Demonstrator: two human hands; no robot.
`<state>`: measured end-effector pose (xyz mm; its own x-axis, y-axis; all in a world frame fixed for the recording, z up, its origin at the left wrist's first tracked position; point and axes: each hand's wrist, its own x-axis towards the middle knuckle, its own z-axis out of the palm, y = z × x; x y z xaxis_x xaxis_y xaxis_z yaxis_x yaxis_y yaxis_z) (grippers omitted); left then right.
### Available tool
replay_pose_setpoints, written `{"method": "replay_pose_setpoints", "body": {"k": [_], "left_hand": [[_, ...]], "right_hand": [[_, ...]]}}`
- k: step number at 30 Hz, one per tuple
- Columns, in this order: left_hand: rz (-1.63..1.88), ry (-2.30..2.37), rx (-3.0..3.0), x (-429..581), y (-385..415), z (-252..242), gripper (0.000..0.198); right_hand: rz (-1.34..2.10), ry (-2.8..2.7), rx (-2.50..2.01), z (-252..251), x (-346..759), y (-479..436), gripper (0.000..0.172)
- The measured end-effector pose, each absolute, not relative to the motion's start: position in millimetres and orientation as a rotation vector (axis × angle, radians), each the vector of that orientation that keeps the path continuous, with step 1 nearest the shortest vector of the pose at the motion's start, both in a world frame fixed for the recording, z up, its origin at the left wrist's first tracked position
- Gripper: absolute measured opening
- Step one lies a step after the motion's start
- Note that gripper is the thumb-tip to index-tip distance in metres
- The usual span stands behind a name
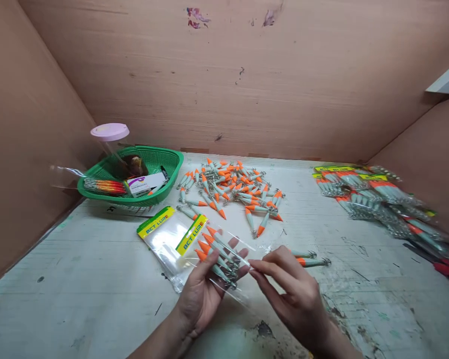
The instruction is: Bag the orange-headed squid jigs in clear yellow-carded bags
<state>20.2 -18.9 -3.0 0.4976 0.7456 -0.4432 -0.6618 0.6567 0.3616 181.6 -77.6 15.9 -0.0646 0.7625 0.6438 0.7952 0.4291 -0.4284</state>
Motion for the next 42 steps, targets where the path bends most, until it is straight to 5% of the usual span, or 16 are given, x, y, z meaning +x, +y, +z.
{"method": "replay_pose_setpoints", "body": {"k": [5, 12, 24, 31, 42], "left_hand": [[0.889, 0.598, 0.157, 11, -8, 5, 0.054], [0.886, 0.609, 0.202, 9, -4, 2, 0.051], [0.878, 0.689, 0.21, 12, -3, 1, 0.048], [0.877, 0.685, 0.205, 13, -1, -1, 0.049], [0.886, 0.667, 0.163, 14, -1, -1, 0.049]], "right_hand": [[-0.122, -1.806, -1.774, 14, 283, -94, 0.011], [0.255, -1.938, -1.944, -20, 328, -126, 0.008], [0.363, -2.224, -1.603, -23, 264, -143, 0.026], [-0.067, -2.342, -1.451, -29, 272, -141, 0.031], [0.862, -1.748, -1.054, 24, 250, -130, 0.022]]}}
